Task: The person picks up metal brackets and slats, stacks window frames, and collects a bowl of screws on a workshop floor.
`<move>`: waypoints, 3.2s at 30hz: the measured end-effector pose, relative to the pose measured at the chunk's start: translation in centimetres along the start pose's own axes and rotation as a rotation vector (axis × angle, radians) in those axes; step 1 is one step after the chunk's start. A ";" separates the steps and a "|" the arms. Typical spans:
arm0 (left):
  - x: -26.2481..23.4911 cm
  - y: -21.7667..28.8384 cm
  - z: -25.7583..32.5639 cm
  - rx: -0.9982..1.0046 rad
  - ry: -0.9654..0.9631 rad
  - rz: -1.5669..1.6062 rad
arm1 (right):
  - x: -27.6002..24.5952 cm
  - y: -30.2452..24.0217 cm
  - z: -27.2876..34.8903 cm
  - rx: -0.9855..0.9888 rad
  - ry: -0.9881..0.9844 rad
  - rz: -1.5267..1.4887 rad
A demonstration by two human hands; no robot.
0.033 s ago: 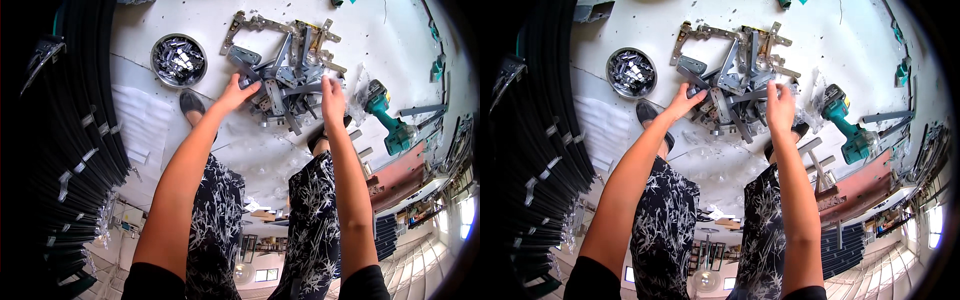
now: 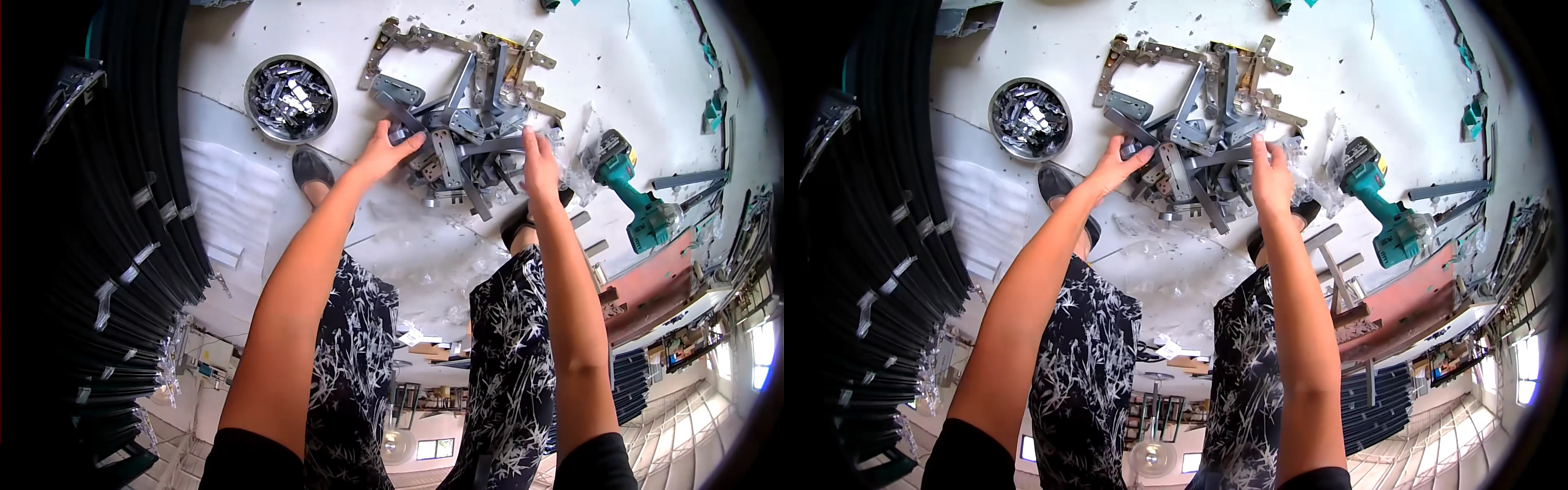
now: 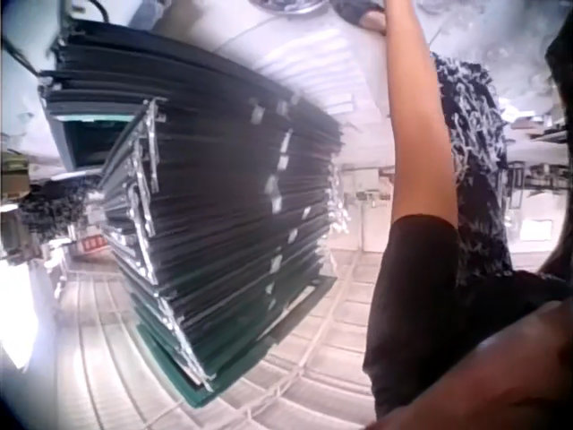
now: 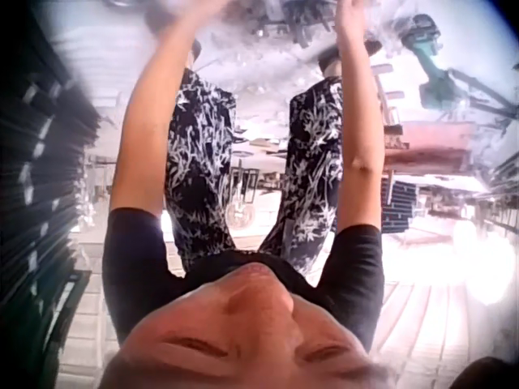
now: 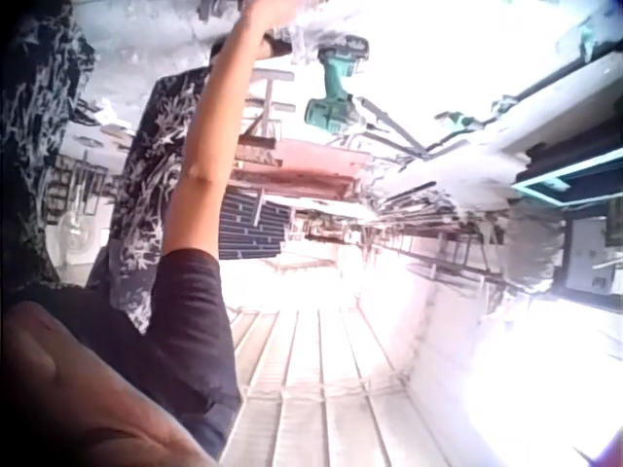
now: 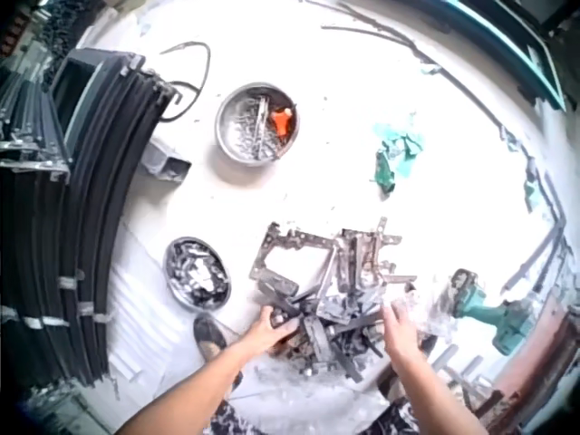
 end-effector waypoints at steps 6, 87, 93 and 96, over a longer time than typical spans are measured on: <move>0.2 0.2 0.7 -0.144 -0.075 0.116 | 2.1 2.3 -0.9 0.268 -0.344 -0.225; 5.2 8.8 12.2 0.151 -0.093 0.471 | 4.6 6.2 13.2 0.412 -0.597 -0.753; 4.9 10.0 14.6 0.208 -0.036 0.553 | 3.0 4.5 16.2 0.361 -0.625 -0.749; 4.1 11.2 15.4 0.273 -0.043 0.439 | 2.6 3.8 16.9 0.319 -0.613 -0.723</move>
Point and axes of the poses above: each hand's wrist, its own z-axis away from the middle knuckle, its own x-axis out of the palm, y = z × x, the point moved 6 cm from there along -z, towards the middle knuckle, and after that the axes turned 4 degrees about x, right-handed, at the moved point
